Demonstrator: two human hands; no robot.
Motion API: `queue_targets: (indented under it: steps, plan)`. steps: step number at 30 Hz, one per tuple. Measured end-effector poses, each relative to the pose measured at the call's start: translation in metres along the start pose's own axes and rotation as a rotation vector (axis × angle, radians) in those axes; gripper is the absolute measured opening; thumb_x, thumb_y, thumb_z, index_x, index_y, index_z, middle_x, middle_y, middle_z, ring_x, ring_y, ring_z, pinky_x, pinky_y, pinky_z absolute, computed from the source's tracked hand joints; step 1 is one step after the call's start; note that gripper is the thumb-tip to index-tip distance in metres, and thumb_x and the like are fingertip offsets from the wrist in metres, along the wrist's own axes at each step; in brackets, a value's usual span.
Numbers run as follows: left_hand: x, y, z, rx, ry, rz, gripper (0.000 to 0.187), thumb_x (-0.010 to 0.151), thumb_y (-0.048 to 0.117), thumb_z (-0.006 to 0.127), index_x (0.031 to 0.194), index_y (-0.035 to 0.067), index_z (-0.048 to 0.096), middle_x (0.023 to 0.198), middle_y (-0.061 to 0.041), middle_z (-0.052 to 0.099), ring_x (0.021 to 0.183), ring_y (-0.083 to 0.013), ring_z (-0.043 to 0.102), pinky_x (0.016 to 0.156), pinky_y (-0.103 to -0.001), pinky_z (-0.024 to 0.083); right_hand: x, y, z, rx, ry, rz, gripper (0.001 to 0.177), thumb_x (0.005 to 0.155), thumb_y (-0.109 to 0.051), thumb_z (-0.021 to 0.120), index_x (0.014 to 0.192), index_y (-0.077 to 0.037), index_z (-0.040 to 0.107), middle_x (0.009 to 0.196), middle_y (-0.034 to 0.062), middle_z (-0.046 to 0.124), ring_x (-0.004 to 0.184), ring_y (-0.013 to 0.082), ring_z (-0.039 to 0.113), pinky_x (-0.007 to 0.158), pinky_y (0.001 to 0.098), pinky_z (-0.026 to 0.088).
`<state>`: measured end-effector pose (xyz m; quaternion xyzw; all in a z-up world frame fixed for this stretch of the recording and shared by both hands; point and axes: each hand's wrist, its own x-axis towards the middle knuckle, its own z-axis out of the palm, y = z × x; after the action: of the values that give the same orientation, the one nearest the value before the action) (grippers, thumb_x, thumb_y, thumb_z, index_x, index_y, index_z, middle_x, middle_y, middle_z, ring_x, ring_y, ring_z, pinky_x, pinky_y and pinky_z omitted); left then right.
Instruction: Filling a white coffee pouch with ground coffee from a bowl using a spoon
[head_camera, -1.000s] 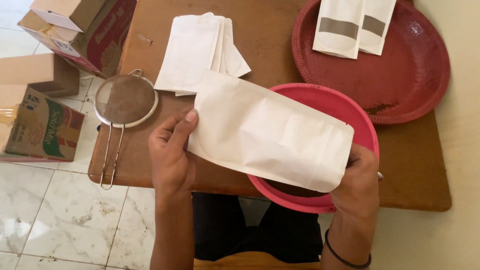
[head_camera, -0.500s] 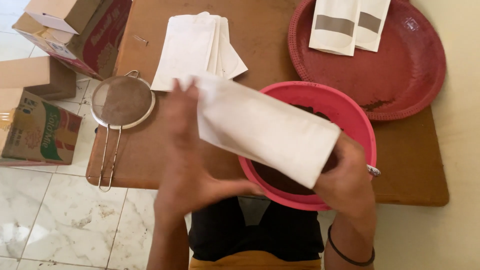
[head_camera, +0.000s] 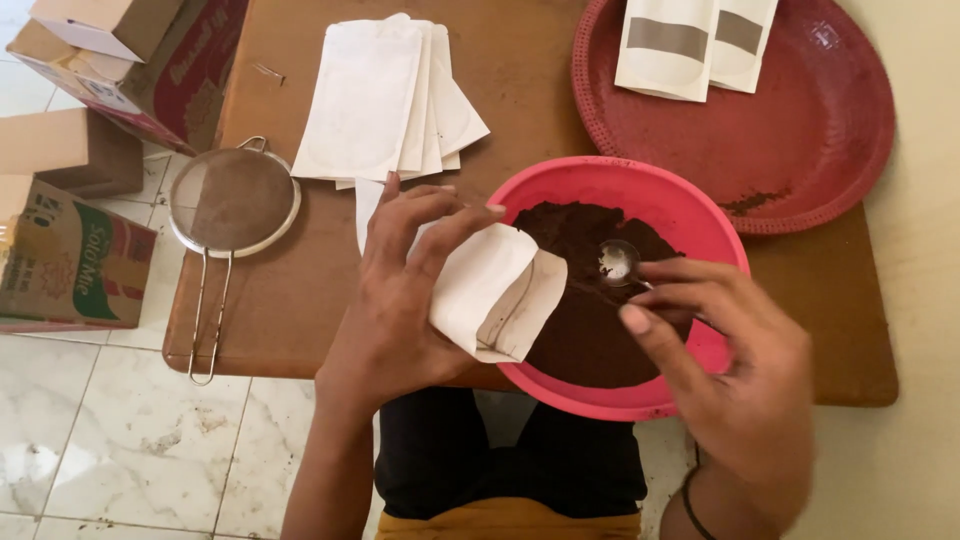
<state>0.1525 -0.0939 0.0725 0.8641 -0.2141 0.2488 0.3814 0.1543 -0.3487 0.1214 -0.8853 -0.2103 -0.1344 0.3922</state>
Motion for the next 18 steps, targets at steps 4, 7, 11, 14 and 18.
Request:
queue_targets:
  steps: [4, 7, 11, 14, 18]
  plan:
    - [-0.002, -0.001, -0.004, -0.030, -0.063, -0.032, 0.102, 0.069, 0.054, 0.094, 0.149, 0.013, 0.045, 0.134, -0.012, 0.046, 0.140, -0.0283, 0.047, 0.133, -0.064, 0.018, -0.025, 0.050, -0.017, -0.437, 0.048, 0.021, 0.022, 0.094, -0.026, 0.083, 0.106, -0.009, 0.079, 0.113, 0.0090, 0.070, 0.110, 0.0286, 0.062, 0.099, 0.0404, 0.047]
    - [-0.004, -0.005, -0.003, -0.039, -0.074, 0.002, 0.096, 0.070, 0.052, 0.091, 0.145, 0.012, 0.046, 0.133, -0.015, 0.044, 0.138, -0.0299, 0.048, 0.133, -0.066, 0.018, -0.039, 0.077, -0.027, -0.651, 0.020, 0.066, 0.040, 0.089, -0.042, 0.084, 0.118, -0.015, 0.082, 0.113, 0.0169, 0.062, 0.107, 0.0334, 0.057, 0.101, 0.0459, 0.043]
    - [-0.002, -0.003, -0.001, -0.071, -0.070, 0.040, 0.086, 0.078, 0.046, 0.087, 0.142, 0.009, 0.042, 0.138, -0.017, 0.045, 0.142, -0.0370, 0.046, 0.131, -0.063, 0.026, -0.043, 0.088, -0.028, -0.693, -0.066, 0.135, 0.035, 0.086, -0.045, 0.080, 0.106, -0.017, 0.082, 0.109, 0.0163, 0.064, 0.112, 0.0289, 0.059, 0.102, 0.0454, 0.040]
    - [-0.001, 0.000, -0.001, -0.161, -0.066, 0.064, 0.078, 0.084, 0.041, 0.083, 0.141, 0.009, 0.039, 0.142, -0.016, 0.050, 0.150, -0.0374, 0.044, 0.136, -0.064, 0.017, -0.044, 0.092, -0.029, -0.638, -0.046, 0.113, 0.022, 0.089, -0.035, 0.081, 0.102, -0.017, 0.081, 0.110, 0.0146, 0.063, 0.110, 0.0280, 0.059, 0.100, 0.0461, 0.038]
    - [-0.001, -0.003, 0.000, -0.200, -0.070, 0.066, 0.073, 0.088, 0.044, 0.078, 0.141, 0.012, 0.040, 0.146, -0.014, 0.051, 0.154, -0.0382, 0.041, 0.137, -0.063, 0.017, -0.035, 0.074, -0.025, -0.471, 0.111, -0.042, 0.010, 0.097, -0.010, 0.087, 0.106, -0.009, 0.082, 0.115, 0.0124, 0.072, 0.105, 0.0262, 0.064, 0.103, 0.0417, 0.043]
